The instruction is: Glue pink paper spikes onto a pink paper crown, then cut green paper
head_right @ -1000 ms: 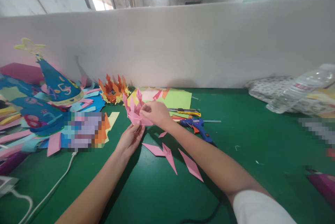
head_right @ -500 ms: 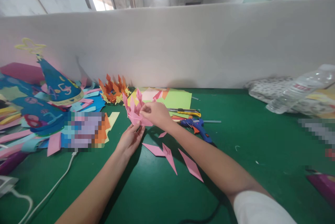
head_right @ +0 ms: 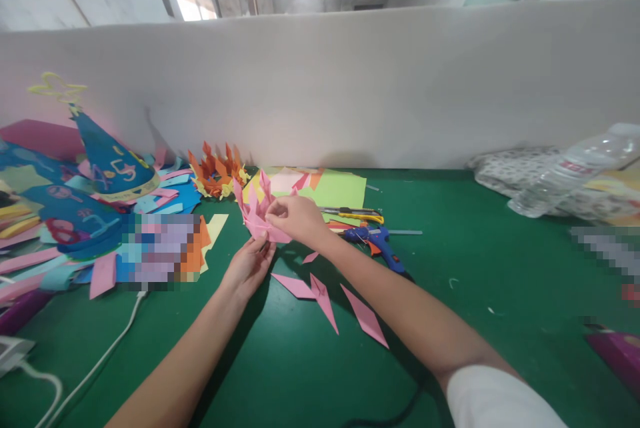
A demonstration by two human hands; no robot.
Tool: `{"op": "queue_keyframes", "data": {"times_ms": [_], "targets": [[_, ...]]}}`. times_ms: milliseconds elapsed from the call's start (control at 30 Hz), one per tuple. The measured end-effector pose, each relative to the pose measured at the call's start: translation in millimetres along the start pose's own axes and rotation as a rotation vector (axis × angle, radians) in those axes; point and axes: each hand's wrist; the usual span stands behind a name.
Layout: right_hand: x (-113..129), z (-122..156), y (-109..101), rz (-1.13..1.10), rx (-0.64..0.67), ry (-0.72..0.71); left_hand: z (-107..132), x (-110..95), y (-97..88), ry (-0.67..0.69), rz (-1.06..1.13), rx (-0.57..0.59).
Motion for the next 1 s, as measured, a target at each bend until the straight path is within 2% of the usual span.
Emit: {"op": "queue_keyframes", "data": {"times_ms": [333,633,1000], "targets": [[13,5,-1,0.030,0.057,-0.043,-3,2,-4.0,-0.013,-0.007,0.016],[10,6,5,0.082,-0.002,-0.031,-2,2,-3.3,-0.020,0.013,0.032],[7,6,6,0.046,-0.007,-0.036,0,2,-2.5,-0.042,0.021,0.040]]}}
Point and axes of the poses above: each hand's wrist, its own z-axis away from the middle knuckle, its own y-axis out of the palm, x = y × z, and after that the axes turned 10 degrees about -y, right-handed
